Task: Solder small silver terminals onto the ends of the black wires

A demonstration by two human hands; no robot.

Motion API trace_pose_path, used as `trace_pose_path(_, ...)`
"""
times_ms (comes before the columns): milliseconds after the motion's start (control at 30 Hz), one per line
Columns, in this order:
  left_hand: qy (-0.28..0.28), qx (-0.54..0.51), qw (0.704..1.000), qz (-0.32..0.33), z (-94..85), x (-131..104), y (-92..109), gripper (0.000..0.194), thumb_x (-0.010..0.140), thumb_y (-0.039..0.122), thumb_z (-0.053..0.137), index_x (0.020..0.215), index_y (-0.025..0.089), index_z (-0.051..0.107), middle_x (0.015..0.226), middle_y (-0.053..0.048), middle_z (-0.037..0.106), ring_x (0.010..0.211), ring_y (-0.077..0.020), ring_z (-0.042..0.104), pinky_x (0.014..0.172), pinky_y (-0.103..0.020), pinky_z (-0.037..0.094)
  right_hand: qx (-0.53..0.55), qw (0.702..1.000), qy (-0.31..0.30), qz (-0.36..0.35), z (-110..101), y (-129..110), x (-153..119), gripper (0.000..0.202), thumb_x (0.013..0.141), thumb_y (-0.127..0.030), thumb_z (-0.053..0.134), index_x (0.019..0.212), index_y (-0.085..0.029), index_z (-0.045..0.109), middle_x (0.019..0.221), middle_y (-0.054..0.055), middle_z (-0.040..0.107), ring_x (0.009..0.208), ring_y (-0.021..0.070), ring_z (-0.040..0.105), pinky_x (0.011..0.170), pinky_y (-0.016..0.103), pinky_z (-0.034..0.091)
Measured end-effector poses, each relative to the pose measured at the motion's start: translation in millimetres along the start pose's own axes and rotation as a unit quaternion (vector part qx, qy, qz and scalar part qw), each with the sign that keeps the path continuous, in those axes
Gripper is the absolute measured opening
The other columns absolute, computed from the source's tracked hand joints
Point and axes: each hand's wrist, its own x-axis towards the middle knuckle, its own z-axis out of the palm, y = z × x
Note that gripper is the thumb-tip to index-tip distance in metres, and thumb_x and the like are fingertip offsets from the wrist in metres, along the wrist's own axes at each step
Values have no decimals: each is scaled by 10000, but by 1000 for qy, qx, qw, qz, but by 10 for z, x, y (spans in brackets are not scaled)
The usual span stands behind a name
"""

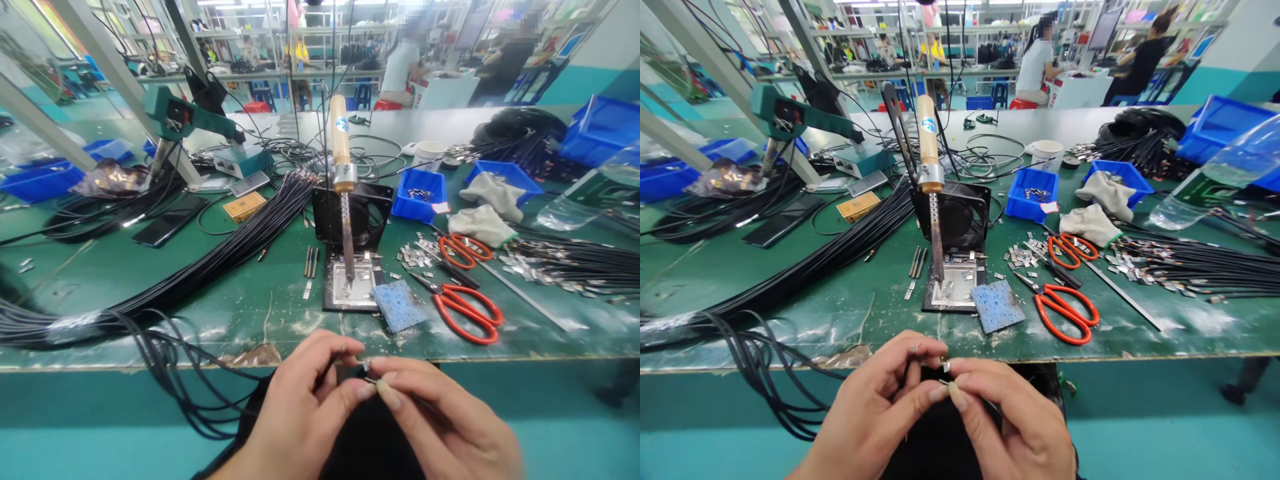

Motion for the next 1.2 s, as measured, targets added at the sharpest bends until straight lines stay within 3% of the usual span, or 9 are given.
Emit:
trace_pose_path(100,-22,-161,984,-66,-38,-1,-2,190,958,357,706,1121,276,652,956,14,602,771,-123,512,688,-222,438,33,998,40,36,-17,1,-4,234,869,-68,709,980,-267,767,1034,11,834,889,188,819,800,224,682)
trace_pose_path(233,-30,-279,956,-85,-34,-1,-22,193,1020,391,603,951,211,596,699,72,412,563,-89,281,517,-211,269,80,993,83,32,18,-14,-18,259,863,-53,708,992,-269,768,1052,21,826,913,200,817,817,247,687)
trace_pose_path(367,-48,-239,964,-104,-19,-9,9,260,1015,424,600,896,194,588,652,79,392,543,-93,228,491,-237,197,91,991,96,28,79,-56,-1,264,857,-53,719,982,-279,773,1056,20,823,921,200,810,818,263,691)
trace_pose_path(667,-44,-103,989,-97,-45,-25,43,334,1024,490,548,868,202,611,669,62,417,589,-115,315,510,-237,269,74,994,77,-17,124,-44,37,310,847,-22,724,1019,-276,768,1093,12,820,952,191,801,877,287,673)
trace_pose_path(867,-30,-118,988,-93,-14,8,48,284,1005,489,580,919,221,617,633,74,406,550,-113,308,484,-234,260,74,994,74,-11,155,-13,23,296,851,-25,719,1011,-270,765,1086,22,818,941,195,803,857,286,677)
trace_pose_path(1033,-10,-122,990,-67,14,45,44,230,1015,451,584,952,230,596,680,56,513,582,-107,389,507,-220,295,81,995,62,-13,168,31,50,303,857,-17,707,1021,-266,758,1094,22,816,954,195,801,842,277,679)
trace_pose_path(1200,0,-155,985,-82,-23,105,57,238,1000,424,620,899,208,627,663,69,450,542,-87,292,470,-210,240,55,995,82,-17,203,62,89,303,870,-22,700,1040,-267,749,1105,8,804,947,164,786,858,262,662)
